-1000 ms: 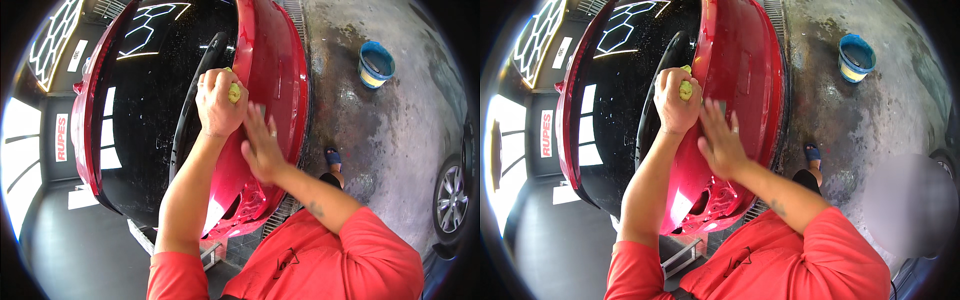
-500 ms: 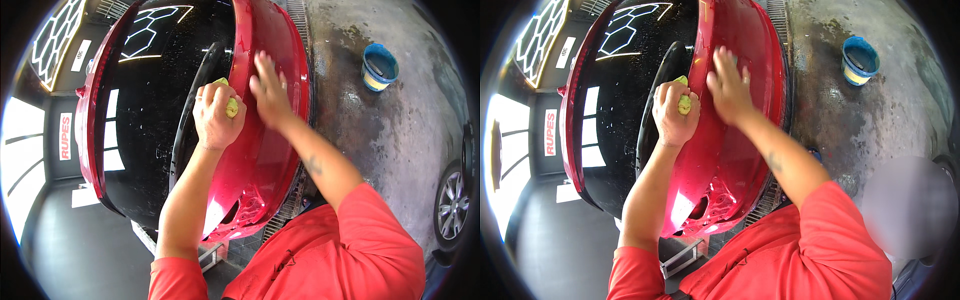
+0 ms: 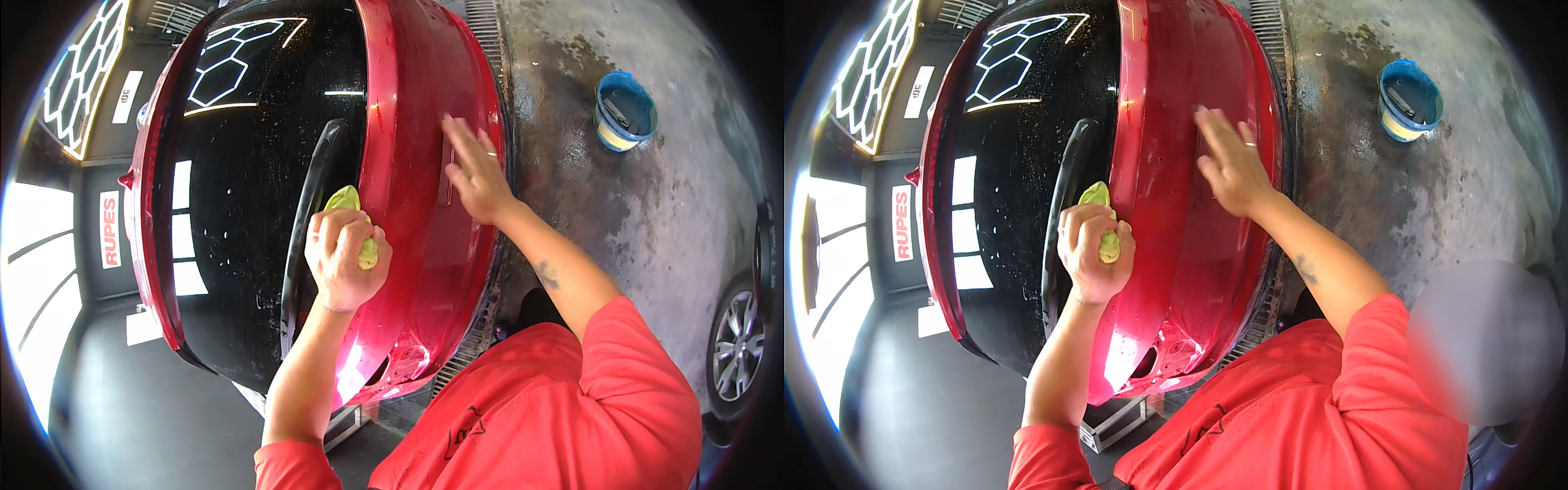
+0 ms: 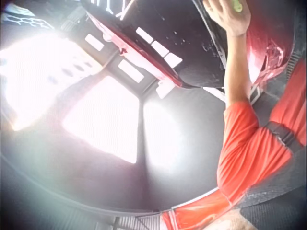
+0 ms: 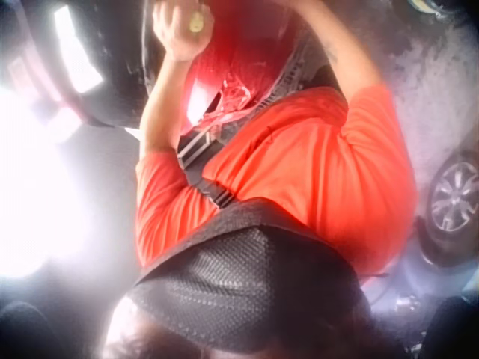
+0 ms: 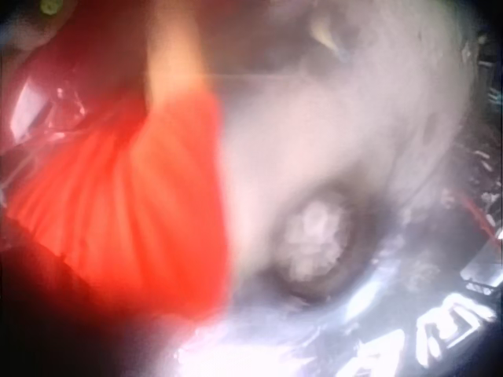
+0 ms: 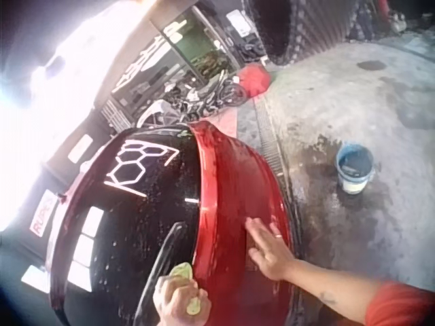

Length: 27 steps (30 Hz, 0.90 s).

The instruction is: The person sands the rear body panel of a red car using a sanding block by hand, frequently dipping a cloth and the block into a bucket of water to wet the surface.

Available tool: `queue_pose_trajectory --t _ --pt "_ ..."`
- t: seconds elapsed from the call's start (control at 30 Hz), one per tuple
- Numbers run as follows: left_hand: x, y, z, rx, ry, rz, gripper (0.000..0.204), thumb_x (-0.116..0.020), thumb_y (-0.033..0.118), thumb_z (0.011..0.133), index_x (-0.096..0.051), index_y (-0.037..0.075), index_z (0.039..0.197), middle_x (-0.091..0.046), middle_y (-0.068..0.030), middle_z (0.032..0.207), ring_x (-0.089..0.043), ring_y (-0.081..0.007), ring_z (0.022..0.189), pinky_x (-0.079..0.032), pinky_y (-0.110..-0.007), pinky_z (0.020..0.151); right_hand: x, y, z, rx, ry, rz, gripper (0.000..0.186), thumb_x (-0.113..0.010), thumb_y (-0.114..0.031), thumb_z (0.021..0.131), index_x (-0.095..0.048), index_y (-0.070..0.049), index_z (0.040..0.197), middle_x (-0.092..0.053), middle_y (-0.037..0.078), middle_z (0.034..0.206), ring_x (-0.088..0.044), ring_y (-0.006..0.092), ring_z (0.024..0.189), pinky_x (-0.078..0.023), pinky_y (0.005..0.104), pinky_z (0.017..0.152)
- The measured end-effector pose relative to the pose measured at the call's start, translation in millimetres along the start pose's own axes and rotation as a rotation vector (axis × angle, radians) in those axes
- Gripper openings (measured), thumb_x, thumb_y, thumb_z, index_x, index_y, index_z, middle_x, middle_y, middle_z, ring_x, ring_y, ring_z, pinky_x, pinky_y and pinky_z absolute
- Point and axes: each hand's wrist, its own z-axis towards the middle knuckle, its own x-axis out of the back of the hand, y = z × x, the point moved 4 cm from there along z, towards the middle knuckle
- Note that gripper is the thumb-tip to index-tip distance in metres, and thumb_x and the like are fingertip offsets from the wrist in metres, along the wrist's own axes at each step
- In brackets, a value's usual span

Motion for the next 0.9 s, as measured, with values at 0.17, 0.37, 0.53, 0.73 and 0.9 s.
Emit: queue_pose_trajectory --t 0.17,0.37,0.53,0.73,0.9 --pt "-2 1 1 0.033 -0.022 0.017 0.025 -0.081 -0.003 0.075 -0.067 0.006 0.092 -0.071 -0.014 0.101 -0.07 -0.0362 0.095 -0.056 -0.046 0.084 6 -22 20 -0.016 0.232 0.128 0.06 -0.047 -0.032 0.12 -0.037 -0.004 0.172 -0.035 0.023 0.179 -0.034 0.0405 0.166 -0.021 0.0618 0.135" --pt "0 0 4 0.036 -0.053 0.043 0.029 -0.082 -0.003 0.074 -0.067 0.008 0.096 -0.071 -0.0128 0.104 -0.07 -0.0361 0.095 -0.057 -0.046 0.085 -33 -69 -29 -0.092 0.079 0.128 0.069 -0.047 -0.033 0.119 -0.023 -0.001 0.176 -0.02 0.026 0.184 -0.018 0.0444 0.172 -0.013 0.0618 0.137" --pt "-7 2 10 0.024 -0.058 0.027 0.029 -0.082 -0.002 0.074 -0.067 0.008 0.096 -0.071 -0.0114 0.104 -0.07 -0.0357 0.095 -0.058 -0.046 0.083 0 -5 102 -0.086 0.163 0.099 0.067 -0.038 -0.043 0.122 -0.027 -0.005 0.176 -0.026 0.024 0.183 -0.023 0.0433 0.17 -0.016 0.0609 0.137" --pt "1 3 4 0.052 -0.061 0.058 0.029 -0.082 -0.001 0.073 -0.067 0.008 0.095 -0.071 -0.0115 0.102 -0.07 -0.0359 0.094 -0.058 -0.046 0.083 -22 -51 -3 -0.085 -0.097 0.228 0.076 -0.038 -0.046 0.119 -0.012 -0.009 0.18 -0.008 0.023 0.188 -0.008 0.0445 0.174 -0.012 0.0715 0.133" --pt "-5 4 14 0.02 -0.04 0.044 0.029 -0.082 -0.001 0.072 -0.068 0.008 0.096 -0.071 -0.0111 0.102 -0.071 -0.0352 0.094 -0.059 -0.046 0.084 15 17 164 -0.109 0.083 0.25 0.076 -0.03 -0.054 0.122 -0.022 -0.003 0.177 -0.016 0.027 0.185 -0.014 0.041 0.173 -0.017 0.063 0.136"
